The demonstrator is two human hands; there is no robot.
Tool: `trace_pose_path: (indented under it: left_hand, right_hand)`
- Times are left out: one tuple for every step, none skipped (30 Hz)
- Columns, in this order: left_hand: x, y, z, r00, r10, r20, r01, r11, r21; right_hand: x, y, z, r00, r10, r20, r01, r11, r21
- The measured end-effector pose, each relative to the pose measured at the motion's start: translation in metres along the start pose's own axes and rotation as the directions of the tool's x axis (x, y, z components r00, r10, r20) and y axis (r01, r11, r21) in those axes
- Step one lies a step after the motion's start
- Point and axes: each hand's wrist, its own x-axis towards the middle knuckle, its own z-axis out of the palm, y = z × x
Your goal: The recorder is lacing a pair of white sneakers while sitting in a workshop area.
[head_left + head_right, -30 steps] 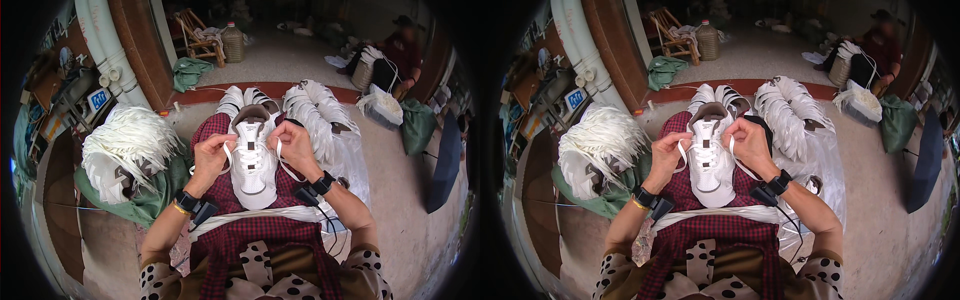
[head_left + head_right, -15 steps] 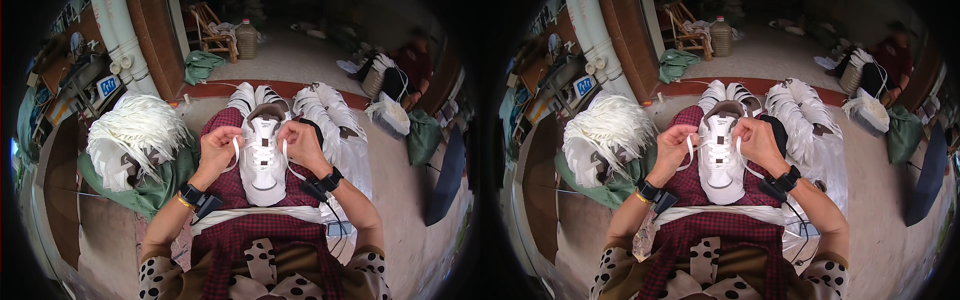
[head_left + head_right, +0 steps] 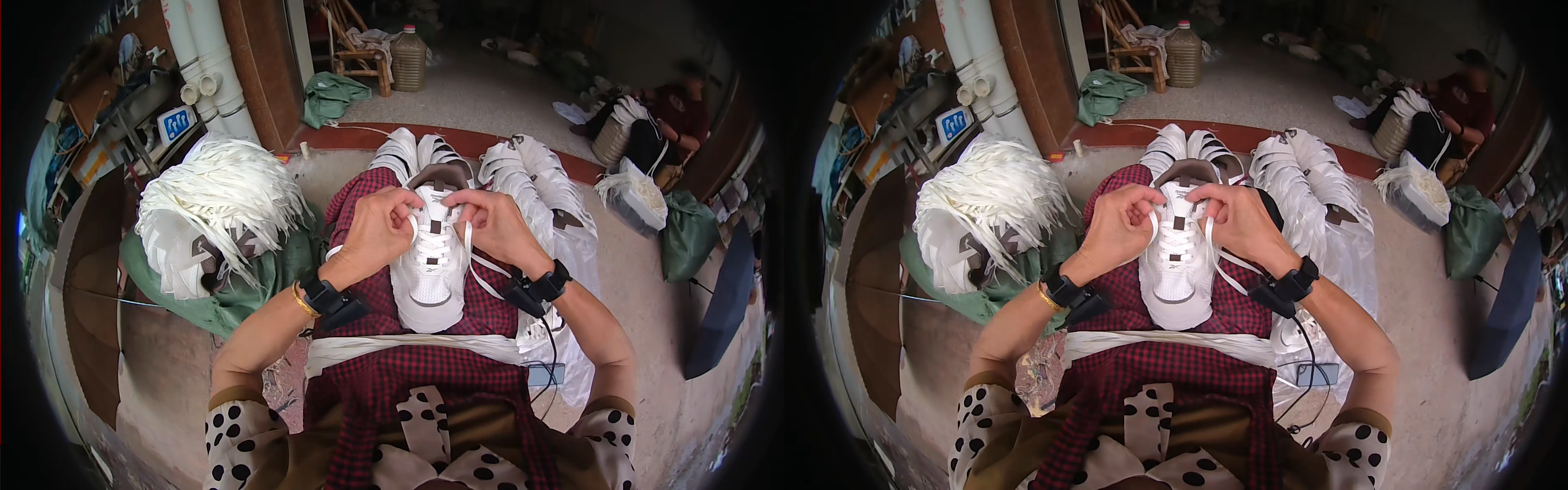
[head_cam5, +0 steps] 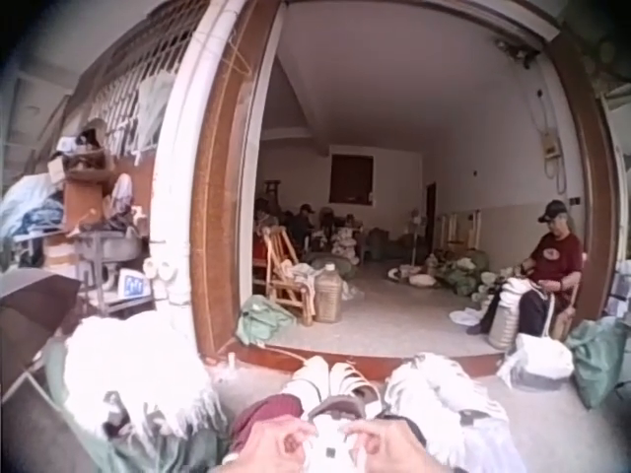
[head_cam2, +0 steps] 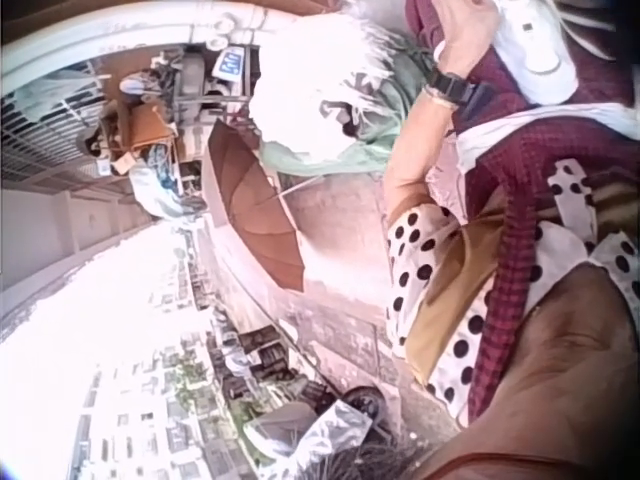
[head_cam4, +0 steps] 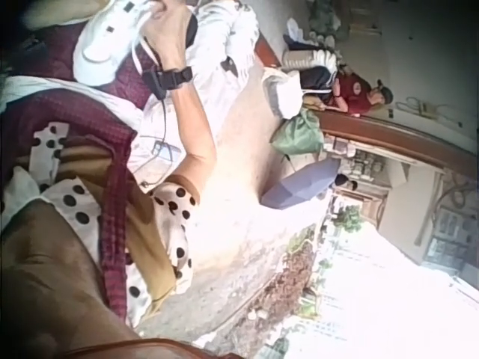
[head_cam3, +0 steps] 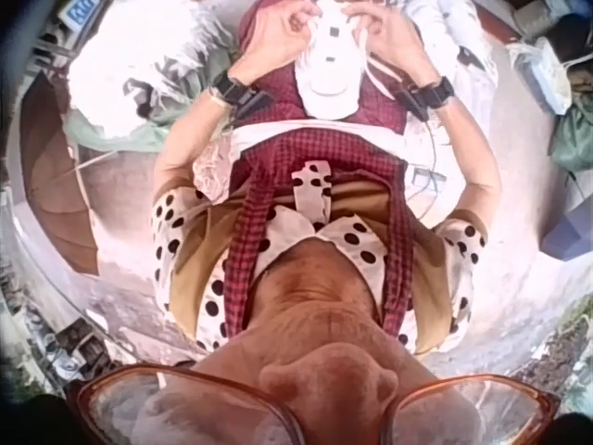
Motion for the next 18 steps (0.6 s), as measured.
trace_pose_path:
  left_hand:
    - [0.007,0.003,-0.007,0.993,-0.033,0.114,0.033,0.999,0.001]
    - [0.015,0.007,-0.014,0.969,-0.089,0.229,0.085,0.996,0.026]
    - [0.023,0.01,-0.023,0.936,-0.087,0.342,0.065,0.995,0.076]
    - [0.031,0.013,-0.028,0.901,0.102,0.422,-0.17,0.977,0.126]
    - [0.04,0.015,-0.033,0.819,0.272,0.505,-0.397,0.904,0.158]
    - [0.049,0.017,-0.038,0.817,0.284,0.502,-0.409,0.899,0.156]
    - [0.056,0.018,-0.042,0.72,0.28,0.635,-0.506,0.838,0.204]
    - [0.062,0.019,-0.045,0.614,0.24,0.752,-0.595,0.767,0.24]
    - [0.066,0.02,-0.046,0.615,0.252,0.748,-0.598,0.766,0.234]
    - [0.07,0.021,-0.045,0.536,0.267,0.801,-0.699,0.673,0.243]
    - [0.073,0.024,-0.044,0.452,0.332,0.828,-0.798,0.566,0.208]
    - [0.076,0.027,-0.042,0.424,0.231,0.876,-0.803,0.543,0.245]
    - [0.078,0.03,-0.04,0.424,0.202,0.883,-0.793,0.553,0.254]
    - [0.081,0.035,-0.039,0.451,0.134,0.882,-0.731,0.623,0.279]
    - [0.083,0.039,-0.038,0.465,-0.014,0.885,-0.641,0.684,0.348]
    - [0.092,0.044,-0.033,0.475,0.064,0.878,-0.658,0.689,0.305]
    - [0.105,0.049,-0.025,0.414,-0.211,0.886,-0.467,0.786,0.405]
    - [0.113,0.053,-0.021,0.341,-0.475,0.812,-0.253,0.785,0.565]
  right_hand:
    - [0.005,-0.004,-0.008,1.0,0.009,0.005,-0.009,1.0,0.0]
    - [0.01,-0.008,-0.015,0.991,-0.101,0.085,0.114,0.978,-0.174]
    - [0.016,-0.012,-0.022,0.965,-0.19,0.179,0.241,0.912,-0.333]
    - [0.024,-0.015,-0.027,0.958,-0.109,0.265,0.208,0.9,-0.382]
    - [0.031,-0.018,-0.03,0.961,-0.096,0.26,0.195,0.901,-0.389]
    - [0.038,-0.021,-0.032,0.907,-0.266,0.327,0.39,0.821,-0.416]
    - [0.043,-0.022,-0.033,0.82,-0.398,0.411,0.559,0.709,-0.43]
    - [0.047,-0.023,-0.035,0.797,-0.369,0.478,0.572,0.715,-0.401]
    - [0.048,-0.023,-0.035,0.8,-0.356,0.483,0.565,0.717,-0.409]
    - [0.048,-0.022,-0.036,0.781,-0.332,0.528,0.58,0.7,-0.418]
    - [0.048,-0.02,-0.036,0.766,-0.313,0.561,0.593,0.682,-0.428]
    - [0.046,-0.018,-0.037,0.759,-0.302,0.577,0.594,0.683,-0.425]
    - [0.046,-0.015,-0.039,0.749,-0.266,0.607,0.589,0.686,-0.426]
    - [0.046,-0.012,-0.041,0.729,-0.216,0.649,0.585,0.69,-0.427]
    - [0.049,-0.01,-0.043,0.736,-0.228,0.637,0.584,0.69,-0.428]
    - [0.058,-0.009,-0.047,0.731,-0.076,0.678,0.42,0.833,-0.36]
    - [0.066,-0.008,-0.049,0.699,0.109,0.706,0.195,0.921,-0.336]
    - [0.072,-0.009,-0.049,0.673,0.141,0.726,0.183,0.92,-0.347]
